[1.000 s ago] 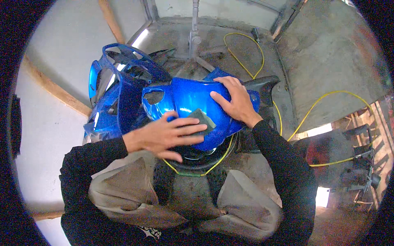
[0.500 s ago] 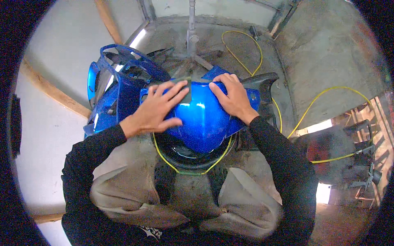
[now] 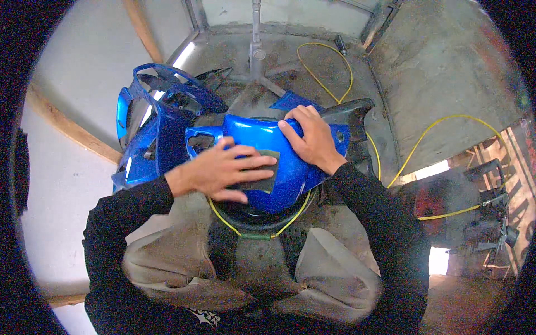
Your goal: The person wet-sands a motorcycle fairing by rubbing its surface with sandpaper and dipping the sandpaper into a bucket of water.
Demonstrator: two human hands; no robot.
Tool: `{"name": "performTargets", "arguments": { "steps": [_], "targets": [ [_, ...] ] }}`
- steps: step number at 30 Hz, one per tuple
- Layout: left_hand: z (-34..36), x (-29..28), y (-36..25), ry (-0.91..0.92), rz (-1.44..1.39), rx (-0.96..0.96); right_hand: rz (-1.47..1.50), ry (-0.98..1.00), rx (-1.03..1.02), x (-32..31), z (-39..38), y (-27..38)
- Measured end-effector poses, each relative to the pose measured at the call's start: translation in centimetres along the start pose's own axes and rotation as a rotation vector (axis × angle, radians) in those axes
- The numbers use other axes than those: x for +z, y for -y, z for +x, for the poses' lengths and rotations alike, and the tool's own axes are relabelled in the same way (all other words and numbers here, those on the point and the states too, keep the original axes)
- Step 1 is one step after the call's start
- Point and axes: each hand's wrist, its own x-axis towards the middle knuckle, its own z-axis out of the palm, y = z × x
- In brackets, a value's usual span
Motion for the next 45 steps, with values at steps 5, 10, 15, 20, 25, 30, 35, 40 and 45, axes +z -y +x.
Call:
{"name": "performTargets", "arguments": {
  "steps": [5, 10, 15, 20, 25, 30, 35, 40, 45],
  "targets": [
    [0.6, -0.3, 0.7, -0.099, -0.004, -0.086, 0.011, -0.02, -0.034, -0.2, 0.3, -0.8],
    [1.3, -0.9, 1.6, -0.001, 0.046, 0.115, 0.002, -0.007, -0.033, -0.1, -0.1, -0.2],
    [1.8, -1.1, 1.9, -0.095, 0.019, 0.003, 0.052, -0.01, -0.039, 0.2, 0.5, -1.4],
    [1.7, -1.6, 1.9, -0.069, -0.03, 0.059, 0.03, -0.01, -0.035, 0.0, 0.1, -1.0],
    [1.2, -1.0, 1.7, -0.152, -0.012, -0.005, 0.04, -0.006, -0.041, 0.3, 0.9, -1.7],
    [1.2, -1.0, 1.4, -0.129, -0.05, 0.106, 0.028, -0.009, -0.028, 0.1, 0.4, -1.4],
    [0.5, -0.6, 2.6, -0.279, 0.028, -0.139, 0.028, -0.01, -0.039, 0.2, 0.9, -1.3],
    [0.8, -1.6, 2.8, -0.328, -0.249, -0.329, 0.025, -0.02, -0.01, -0.1, 0.6, -1.3],
    [0.1, -1.9, 3.7, -0.248, -0.31, -0.559, 0.024, 0.013, -0.001, -0.1, 1.0, -1.2]
  ]
}}
